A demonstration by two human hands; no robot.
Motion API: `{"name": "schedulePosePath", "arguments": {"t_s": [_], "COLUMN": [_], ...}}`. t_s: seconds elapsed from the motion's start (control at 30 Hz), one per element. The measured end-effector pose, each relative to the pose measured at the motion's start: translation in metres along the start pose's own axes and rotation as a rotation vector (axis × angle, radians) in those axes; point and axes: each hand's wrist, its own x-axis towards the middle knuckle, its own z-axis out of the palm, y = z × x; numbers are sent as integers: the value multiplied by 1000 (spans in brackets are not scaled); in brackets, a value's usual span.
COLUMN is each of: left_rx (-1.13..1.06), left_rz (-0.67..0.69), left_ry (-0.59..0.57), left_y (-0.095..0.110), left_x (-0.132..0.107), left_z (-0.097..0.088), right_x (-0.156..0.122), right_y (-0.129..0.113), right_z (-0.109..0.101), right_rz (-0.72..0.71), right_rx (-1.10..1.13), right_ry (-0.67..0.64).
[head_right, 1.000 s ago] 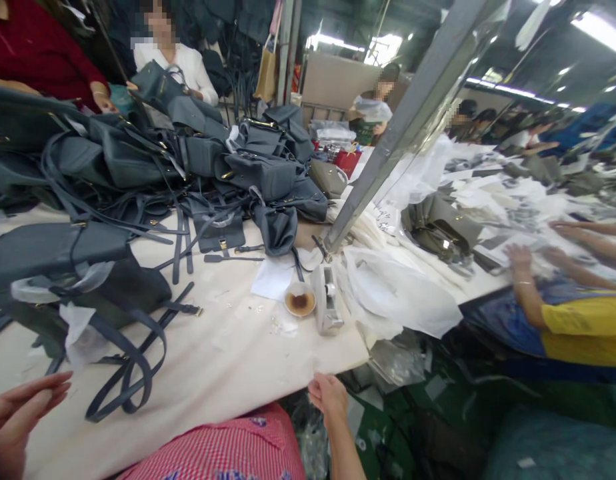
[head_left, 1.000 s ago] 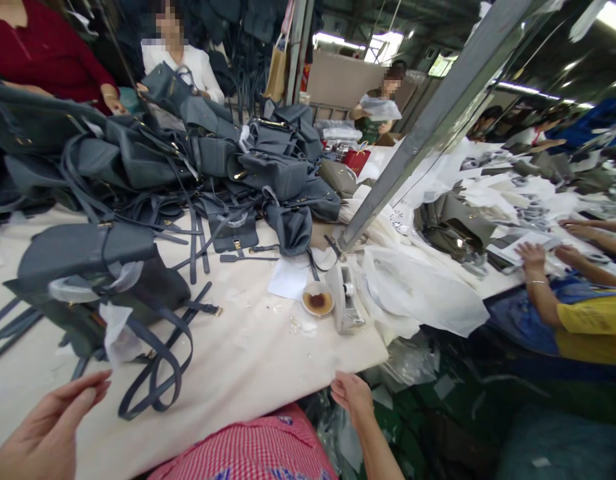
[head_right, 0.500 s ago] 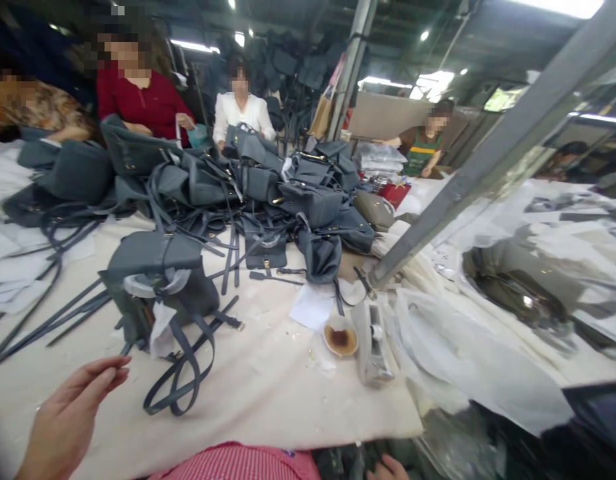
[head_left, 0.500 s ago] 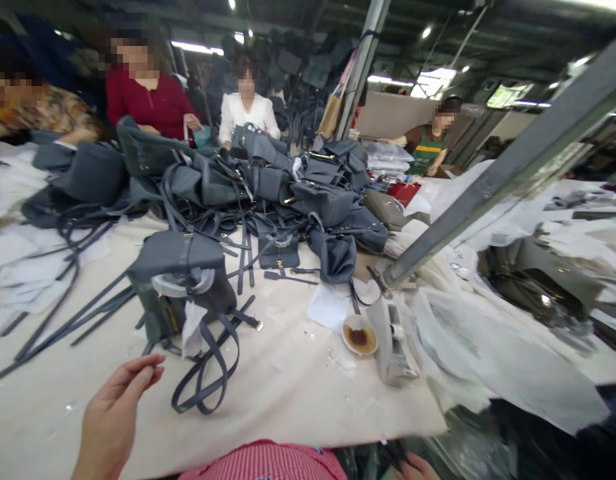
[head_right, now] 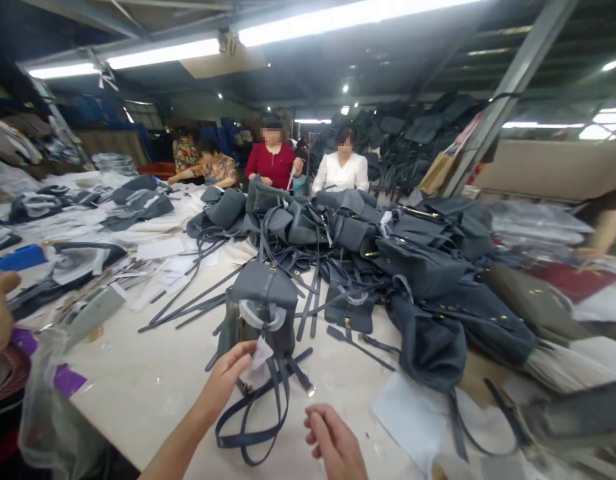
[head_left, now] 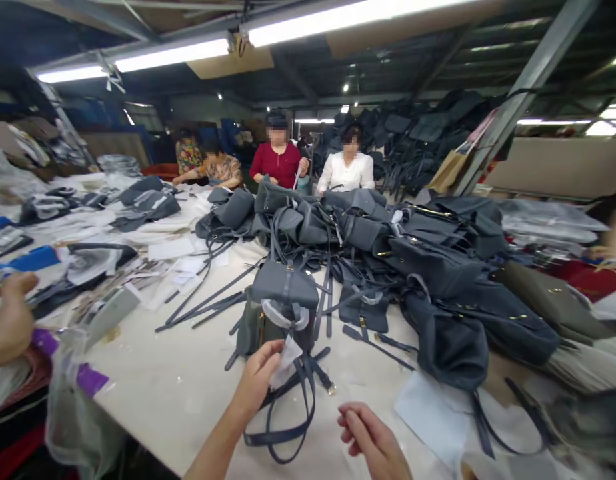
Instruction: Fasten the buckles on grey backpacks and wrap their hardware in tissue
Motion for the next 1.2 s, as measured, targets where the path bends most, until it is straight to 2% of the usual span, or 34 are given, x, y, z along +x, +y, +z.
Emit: {"name": "schedulePosePath", "arguments": {"t_s": [0.1, 0.17, 0.23, 0.5, 0.73, 0.93, 1.1, 1.2], "left_rx": [-12, -32, -66, -352, -565, -646, -734, -803], "left_rz": [9, 16, 9, -130, -208, -314, -315, -339], "left_ry": [-29, -18, 3, 66, 192, 213, 193, 151], "left_y": [3, 3, 2, -1, -6, -9, 0, 5], "left_x": [3, 5, 6, -3, -9, -7, -4, -4], "left_z": [4, 7, 11, 21, 31, 35, 30, 28], "right_x": [33, 50, 62, 77, 83, 78, 71, 73], "right_y": [-43, -59, -66, -72, -67, -70, -86, -85], "right_z": [53, 75, 87, 92, 106, 108, 106, 105], "right_rz": [-39, -68, -81, -10, -54, -46, -6, 27], "right_rx": [12, 28, 52, 92, 84, 119, 284, 377], "right_ry": [-94, -115, -104, -222, -123, -105, -209, -221]}}
